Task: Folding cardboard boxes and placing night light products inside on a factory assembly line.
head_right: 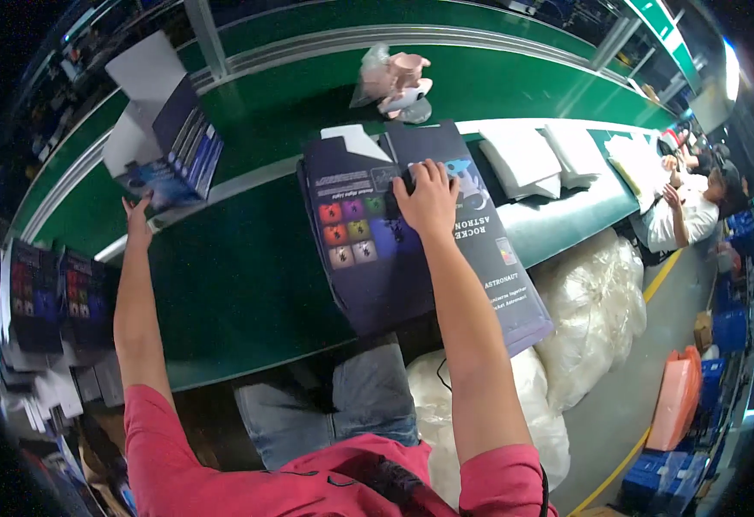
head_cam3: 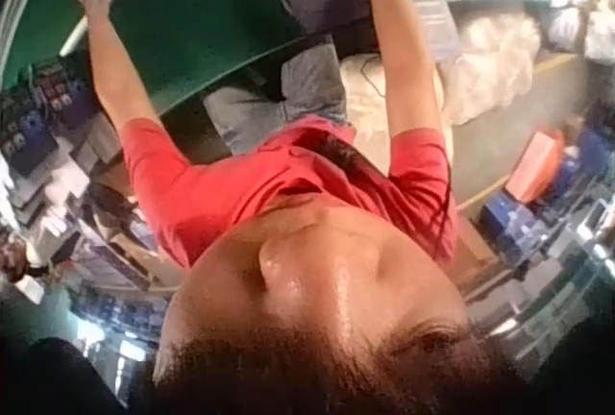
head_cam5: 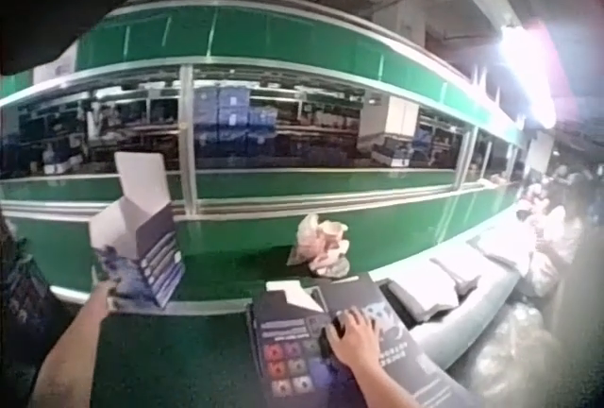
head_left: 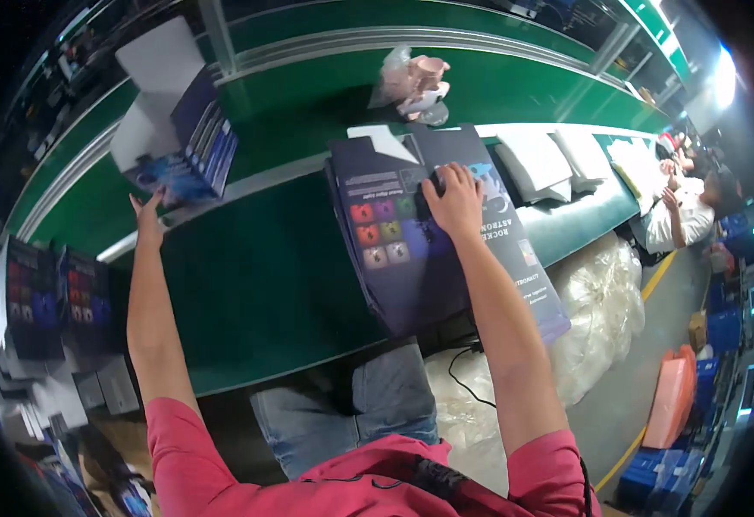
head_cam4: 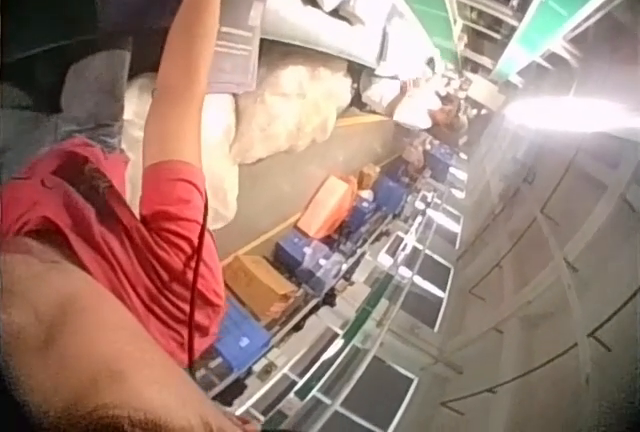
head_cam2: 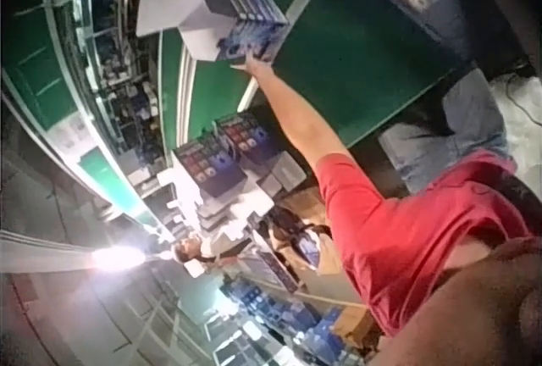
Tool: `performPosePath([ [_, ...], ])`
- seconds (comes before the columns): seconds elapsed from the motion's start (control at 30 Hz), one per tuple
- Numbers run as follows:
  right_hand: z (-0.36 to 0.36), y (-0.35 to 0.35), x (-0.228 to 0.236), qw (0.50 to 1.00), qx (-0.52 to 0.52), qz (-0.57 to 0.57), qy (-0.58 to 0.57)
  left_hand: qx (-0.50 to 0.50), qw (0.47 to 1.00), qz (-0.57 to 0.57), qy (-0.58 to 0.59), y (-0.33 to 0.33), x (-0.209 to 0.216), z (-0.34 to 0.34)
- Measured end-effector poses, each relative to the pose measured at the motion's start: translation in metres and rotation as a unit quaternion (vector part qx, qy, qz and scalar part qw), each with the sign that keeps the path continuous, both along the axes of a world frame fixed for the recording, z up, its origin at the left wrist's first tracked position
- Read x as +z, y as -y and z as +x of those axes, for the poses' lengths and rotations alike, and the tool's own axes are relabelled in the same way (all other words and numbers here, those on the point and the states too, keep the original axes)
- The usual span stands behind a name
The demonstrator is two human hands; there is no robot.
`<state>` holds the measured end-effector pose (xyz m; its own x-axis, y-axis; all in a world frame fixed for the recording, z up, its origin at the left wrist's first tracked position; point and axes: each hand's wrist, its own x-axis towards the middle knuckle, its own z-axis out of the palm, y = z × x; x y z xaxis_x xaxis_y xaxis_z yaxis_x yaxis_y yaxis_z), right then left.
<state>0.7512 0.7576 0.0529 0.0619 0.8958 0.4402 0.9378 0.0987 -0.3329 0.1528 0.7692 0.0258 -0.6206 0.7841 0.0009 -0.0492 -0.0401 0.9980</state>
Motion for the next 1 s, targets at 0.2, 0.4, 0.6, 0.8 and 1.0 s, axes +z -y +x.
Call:
performPosePath([
  [0.2,0.02,0.004,0.003,1.0,-0.017,0.0,0.017,-0.186,0.972,-0.014,-0.14,-0.069,0.018,0.099],
  [0.4,0.009,0.005,0.001,1.0,0.0,-0.013,-0.016,-0.221,0.966,0.071,-0.115,-0.125,0.024,0.149],
  [0.6,0.004,0.0,0.004,0.999,0.0,-0.033,-0.001,-0.085,0.925,0.158,-0.334,-0.173,0.017,0.172],
  [0.8,0.013,0.001,0.002,0.999,-0.005,-0.034,0.003,0.136,0.855,0.164,-0.473,-0.203,0.089,0.205],
  [1.0,0.006,-0.001,0.001,1.0,0.007,-0.029,-0.01,0.138,0.889,0.065,-0.432,-0.204,0.099,0.152],
])
